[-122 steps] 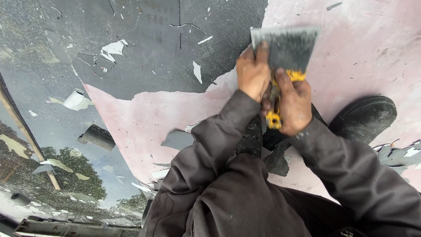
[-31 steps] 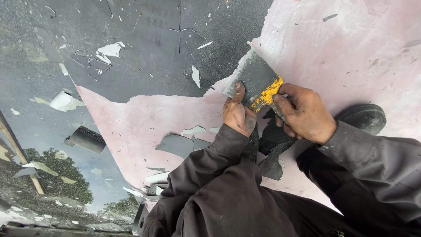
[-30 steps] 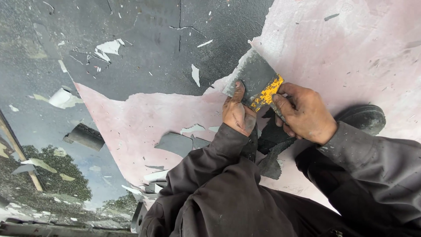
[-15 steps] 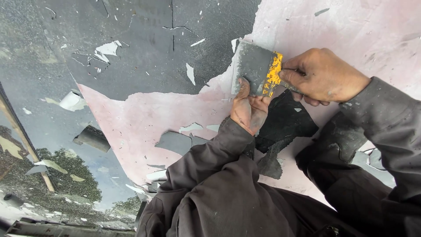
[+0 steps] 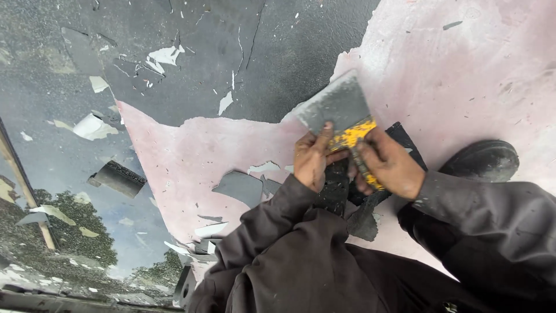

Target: Scraping off layers of old paint or coating from a flat industrial surface using a hand scraper.

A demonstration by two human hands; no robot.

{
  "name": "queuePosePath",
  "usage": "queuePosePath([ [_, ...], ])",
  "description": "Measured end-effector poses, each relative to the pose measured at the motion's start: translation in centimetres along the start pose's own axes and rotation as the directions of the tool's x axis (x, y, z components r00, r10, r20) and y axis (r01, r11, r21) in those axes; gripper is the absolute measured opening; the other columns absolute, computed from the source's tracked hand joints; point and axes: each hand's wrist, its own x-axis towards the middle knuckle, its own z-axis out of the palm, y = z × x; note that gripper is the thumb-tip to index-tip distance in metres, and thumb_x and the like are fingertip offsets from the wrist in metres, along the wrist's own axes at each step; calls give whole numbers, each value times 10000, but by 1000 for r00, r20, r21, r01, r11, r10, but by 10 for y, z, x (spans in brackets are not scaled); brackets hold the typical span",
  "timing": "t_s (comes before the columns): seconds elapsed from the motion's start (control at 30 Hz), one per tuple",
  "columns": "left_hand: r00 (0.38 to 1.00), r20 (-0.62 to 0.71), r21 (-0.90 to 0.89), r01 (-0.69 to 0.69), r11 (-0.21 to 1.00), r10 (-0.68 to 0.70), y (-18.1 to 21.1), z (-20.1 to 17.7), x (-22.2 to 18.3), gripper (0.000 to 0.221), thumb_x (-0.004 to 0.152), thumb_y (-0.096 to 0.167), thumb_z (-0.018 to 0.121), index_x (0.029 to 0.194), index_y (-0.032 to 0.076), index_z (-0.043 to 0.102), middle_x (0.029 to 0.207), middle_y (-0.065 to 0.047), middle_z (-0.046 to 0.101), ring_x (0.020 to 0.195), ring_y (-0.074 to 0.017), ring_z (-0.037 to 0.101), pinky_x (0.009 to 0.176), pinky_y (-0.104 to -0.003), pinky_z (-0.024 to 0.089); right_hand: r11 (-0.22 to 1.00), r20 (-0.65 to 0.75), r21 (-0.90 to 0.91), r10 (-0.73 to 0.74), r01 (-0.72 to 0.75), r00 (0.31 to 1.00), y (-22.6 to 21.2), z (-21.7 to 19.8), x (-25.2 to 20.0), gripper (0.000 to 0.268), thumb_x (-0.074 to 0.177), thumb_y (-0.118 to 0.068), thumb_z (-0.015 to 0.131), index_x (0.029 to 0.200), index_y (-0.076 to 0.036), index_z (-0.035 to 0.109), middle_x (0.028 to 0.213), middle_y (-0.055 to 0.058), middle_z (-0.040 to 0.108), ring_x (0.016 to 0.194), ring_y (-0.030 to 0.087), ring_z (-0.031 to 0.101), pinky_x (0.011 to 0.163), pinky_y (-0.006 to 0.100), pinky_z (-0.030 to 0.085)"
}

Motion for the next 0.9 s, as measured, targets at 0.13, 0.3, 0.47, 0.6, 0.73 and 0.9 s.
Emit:
queuePosePath([
  [0.13, 992, 124, 79, 29, 996, -39, -17, 7, 12, 474, 1083, 318, 599, 1189, -140, 542, 1117, -246, 699, 1009, -344, 727, 871, -473, 649, 993, -73, 17, -115, 117, 991, 6, -5, -17, 293, 1019, -145, 477, 1278, -40, 391, 798, 113, 646, 512, 165, 596, 429, 322, 507],
  [0.3, 992, -23, -210, 115, 971, -123, -4, 17, 13, 435, 1034, 290, 573, 1237, -90, 520, 1133, -196, 689, 999, -309, 727, 844, -453, 639, 999, -158, -41, -15, 9, 987, -17, 16, -24, 209, 1055, -172, 444, 1209, -30, 444, 678, 120, 613, 437, 175, 562, 365, 323, 455],
  [0.47, 995, -43, -146, -93, 985, 88, -7, 1, 28, 389, 1055, 259, 595, 1193, -104, 620, 1079, -168, 704, 903, -237, 694, 756, -381, 599, 996, -213, -1, -83, 85, 974, -10, 47, -8, 197, 1061, -157, 446, 1210, -29, 433, 621, 112, 606, 391, 157, 536, 335, 309, 447],
  [0.6, 990, -50, -68, -137, 988, 134, -5, -8, 34, 285, 1026, 175, 625, 1158, -75, 664, 1070, -118, 723, 925, -165, 673, 812, -313, 565, 938, -195, 236, -210, 253, 958, 13, 66, 2, 259, 1046, -149, 429, 1284, -67, 366, 621, 69, 577, 389, 120, 516, 336, 274, 440],
  [0.73, 972, -49, 133, -222, 966, 230, -14, -11, 38, 321, 1077, 185, 633, 1126, -127, 692, 1038, -140, 720, 882, -151, 617, 809, -304, 532, 928, -177, 309, -160, 209, 971, 12, 56, 8, 222, 1060, -146, 427, 1247, -38, 377, 622, 67, 569, 371, 126, 483, 325, 282, 418],
  [0.9, 973, -199, 8, -119, 993, 118, -14, 11, 23, 371, 1096, 250, 657, 1105, -119, 688, 915, -113, 652, 742, -171, 497, 648, -337, 436, 994, -101, 86, -62, 71, 993, -7, 16, 4, 176, 1071, -159, 465, 1153, -3, 459, 613, 81, 570, 385, 133, 481, 330, 289, 393],
])
